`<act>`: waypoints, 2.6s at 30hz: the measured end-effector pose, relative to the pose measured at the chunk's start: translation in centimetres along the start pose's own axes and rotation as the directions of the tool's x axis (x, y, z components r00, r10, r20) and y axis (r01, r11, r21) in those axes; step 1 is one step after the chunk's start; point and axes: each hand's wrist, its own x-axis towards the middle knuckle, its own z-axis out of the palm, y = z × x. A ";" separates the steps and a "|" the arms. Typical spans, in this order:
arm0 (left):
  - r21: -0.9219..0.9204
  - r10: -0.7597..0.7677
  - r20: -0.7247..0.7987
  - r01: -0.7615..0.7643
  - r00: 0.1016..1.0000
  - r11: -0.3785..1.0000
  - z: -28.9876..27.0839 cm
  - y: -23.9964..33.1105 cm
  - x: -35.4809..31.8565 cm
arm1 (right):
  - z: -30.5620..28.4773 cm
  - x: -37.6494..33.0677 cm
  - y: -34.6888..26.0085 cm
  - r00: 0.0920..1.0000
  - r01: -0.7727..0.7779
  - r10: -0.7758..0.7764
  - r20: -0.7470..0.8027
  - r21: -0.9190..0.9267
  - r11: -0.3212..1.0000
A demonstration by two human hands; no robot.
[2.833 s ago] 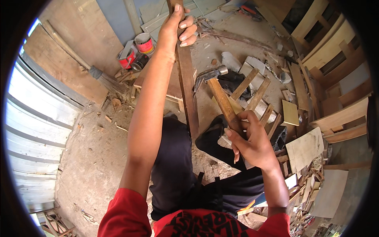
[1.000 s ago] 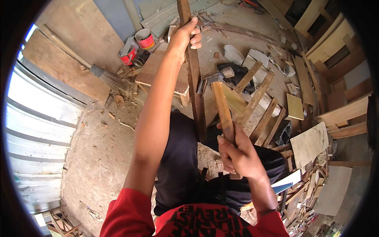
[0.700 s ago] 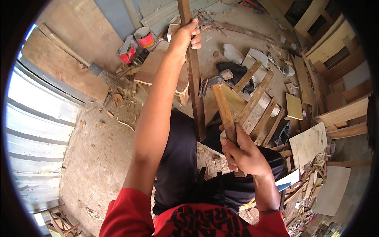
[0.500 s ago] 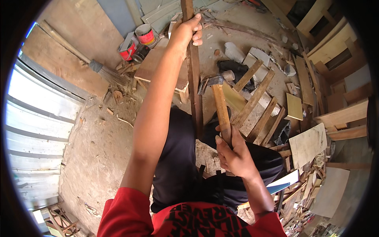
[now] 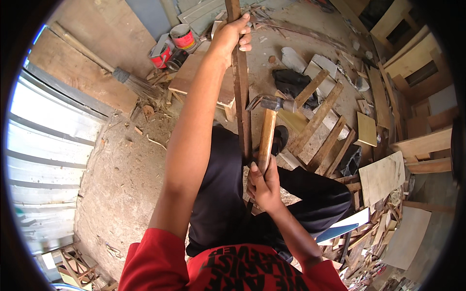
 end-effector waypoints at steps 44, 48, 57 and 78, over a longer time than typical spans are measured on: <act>0.205 -0.115 -0.091 0.132 0.989 0.970 -1.3 -1.5 -0.3 | -2.5 2.1 7.0 0.970 0.157 -0.210 -0.121 -0.345 0.926; 0.142 -0.132 -0.093 0.144 0.987 0.979 -2.5 -2.1 0.1 | -4.1 1.1 -1.0 0.998 -0.063 0.047 -0.050 -0.403 0.913; -0.038 -0.292 -0.142 0.289 0.946 0.957 -4.0 -2.6 1.1 | -5.2 1.2 -5.8 0.985 0.170 -0.097 0.141 -0.744 0.646; 0.265 -0.404 0.063 0.375 0.913 0.888 -0.2 -2.9 2.4 | -3.1 3.7 10.7 0.944 0.197 -0.281 -0.172 -0.387 0.901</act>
